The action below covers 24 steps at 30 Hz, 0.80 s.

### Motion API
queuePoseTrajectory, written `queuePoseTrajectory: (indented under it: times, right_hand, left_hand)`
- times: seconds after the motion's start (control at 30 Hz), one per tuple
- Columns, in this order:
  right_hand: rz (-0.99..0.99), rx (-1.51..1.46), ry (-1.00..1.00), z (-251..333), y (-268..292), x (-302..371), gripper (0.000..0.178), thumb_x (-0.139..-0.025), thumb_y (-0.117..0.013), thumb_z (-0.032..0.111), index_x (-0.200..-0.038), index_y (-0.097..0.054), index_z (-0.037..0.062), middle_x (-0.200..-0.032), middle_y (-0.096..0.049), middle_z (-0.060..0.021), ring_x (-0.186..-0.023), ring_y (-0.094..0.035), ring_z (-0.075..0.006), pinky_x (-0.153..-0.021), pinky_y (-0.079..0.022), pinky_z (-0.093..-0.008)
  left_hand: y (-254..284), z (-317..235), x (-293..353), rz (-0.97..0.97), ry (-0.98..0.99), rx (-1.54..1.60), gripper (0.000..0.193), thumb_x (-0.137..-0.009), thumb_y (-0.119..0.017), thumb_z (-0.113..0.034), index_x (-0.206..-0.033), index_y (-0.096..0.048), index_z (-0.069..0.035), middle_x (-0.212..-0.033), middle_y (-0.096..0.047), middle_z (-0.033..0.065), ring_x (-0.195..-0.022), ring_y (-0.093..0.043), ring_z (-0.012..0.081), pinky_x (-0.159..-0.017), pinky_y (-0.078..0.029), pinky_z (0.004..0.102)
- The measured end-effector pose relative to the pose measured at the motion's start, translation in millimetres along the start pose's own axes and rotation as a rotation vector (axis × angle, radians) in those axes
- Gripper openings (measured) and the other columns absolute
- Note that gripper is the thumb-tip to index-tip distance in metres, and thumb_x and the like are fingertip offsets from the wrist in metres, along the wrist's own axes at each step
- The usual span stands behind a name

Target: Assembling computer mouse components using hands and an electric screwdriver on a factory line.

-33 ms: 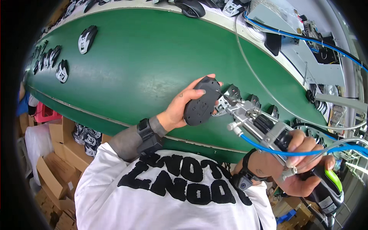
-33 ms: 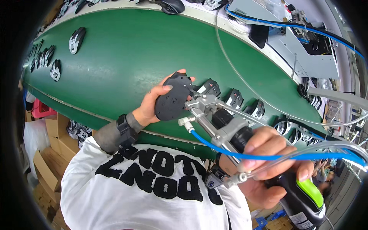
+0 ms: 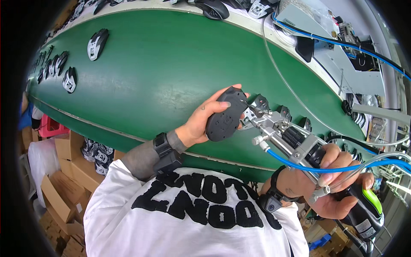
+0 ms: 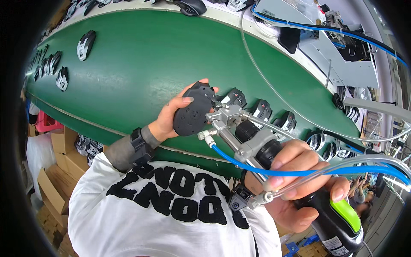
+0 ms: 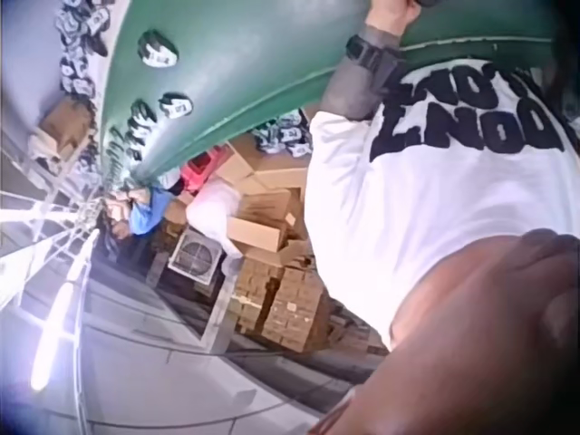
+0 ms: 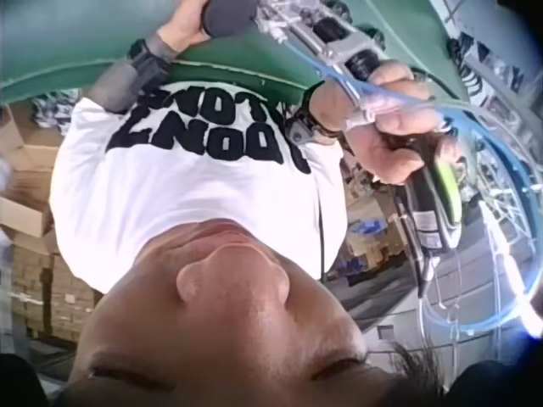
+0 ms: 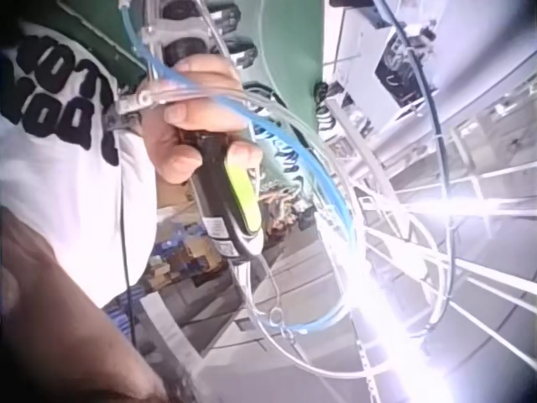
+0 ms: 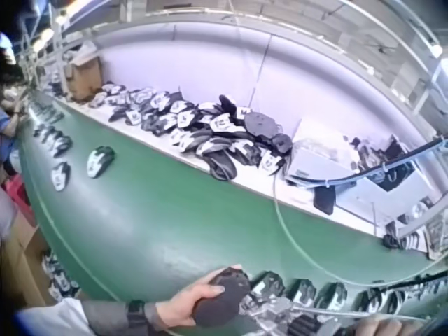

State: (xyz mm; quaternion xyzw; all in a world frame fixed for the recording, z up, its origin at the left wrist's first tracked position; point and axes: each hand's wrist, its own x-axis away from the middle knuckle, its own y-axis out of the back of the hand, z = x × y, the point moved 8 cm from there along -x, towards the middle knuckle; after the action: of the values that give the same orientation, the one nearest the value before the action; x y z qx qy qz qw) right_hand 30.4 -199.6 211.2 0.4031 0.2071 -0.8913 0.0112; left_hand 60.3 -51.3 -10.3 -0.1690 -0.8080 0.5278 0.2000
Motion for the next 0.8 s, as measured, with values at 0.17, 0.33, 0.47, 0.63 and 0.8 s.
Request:
queuePoseTrajectory:
  times: [0.17,0.33,0.47,0.63,0.8]
  right_hand:
    - [-0.023,-0.009,0.017,-5.3,-0.9,2.7,0.040,-0.084,-0.060,0.025,-0.115,-0.041,0.0078,-0.067,-0.052,-0.0038,-0.055,-0.054,-0.0187,-0.053,-0.042,-0.0310]
    - [-0.022,-0.035,0.021,-4.9,-1.1,2.9,0.040,-0.083,-0.061,0.025,-0.114,-0.041,0.0082,-0.067,-0.052,-0.0040,-0.055,-0.054,-0.0184,-0.053,-0.042,-0.0304]
    - [-0.021,-0.018,0.023,-6.0,-1.7,3.4,0.040,-0.083,-0.061,0.025,-0.114,-0.042,0.0086,-0.067,-0.052,-0.0043,-0.054,-0.053,-0.0182,-0.053,-0.041,-0.0297]
    - [0.010,-0.062,-0.001,-11.2,-3.1,3.2,0.039,-0.084,-0.061,0.025,-0.113,-0.042,0.0085,-0.067,-0.052,-0.0042,-0.055,-0.054,-0.0180,-0.053,-0.041,-0.0295]
    - [-0.027,-0.004,0.001,-2.6,2.6,7.4,0.039,-0.083,-0.061,0.027,-0.114,-0.043,0.0098,-0.066,-0.051,-0.0014,-0.056,-0.053,-0.0163,-0.055,-0.042,-0.0287]
  left_hand:
    - [0.2,6.6,0.5,0.044,0.023,0.003,0.061,-0.084,-0.049,-0.018,-0.139,-0.025,-0.006,-0.131,-0.041,0.0160,-0.095,-0.056,0.0221,-0.078,-0.054,0.0368]
    - [-1.7,2.8,1.1,0.065,0.026,0.029,0.063,-0.084,-0.050,-0.020,-0.140,-0.024,-0.006,-0.132,-0.040,0.0160,-0.095,-0.056,0.0221,-0.078,-0.054,0.0366]
    - [-2.9,-0.1,2.2,0.076,0.014,0.001,0.064,-0.083,-0.051,-0.019,-0.140,-0.024,-0.006,-0.131,-0.040,0.0154,-0.095,-0.056,0.0218,-0.079,-0.054,0.0361]
    - [-4.3,-9.0,8.5,0.053,0.002,-0.125,0.061,-0.083,-0.053,-0.019,-0.138,-0.029,-0.005,-0.130,-0.042,0.0146,-0.096,-0.056,0.0205,-0.078,-0.053,0.0338]
    - [14.7,-19.1,2.6,-0.192,-0.011,-0.394,0.060,-0.083,-0.052,-0.019,-0.138,-0.030,-0.007,-0.126,-0.046,0.0135,-0.101,-0.056,0.0218,-0.084,-0.050,0.0362]
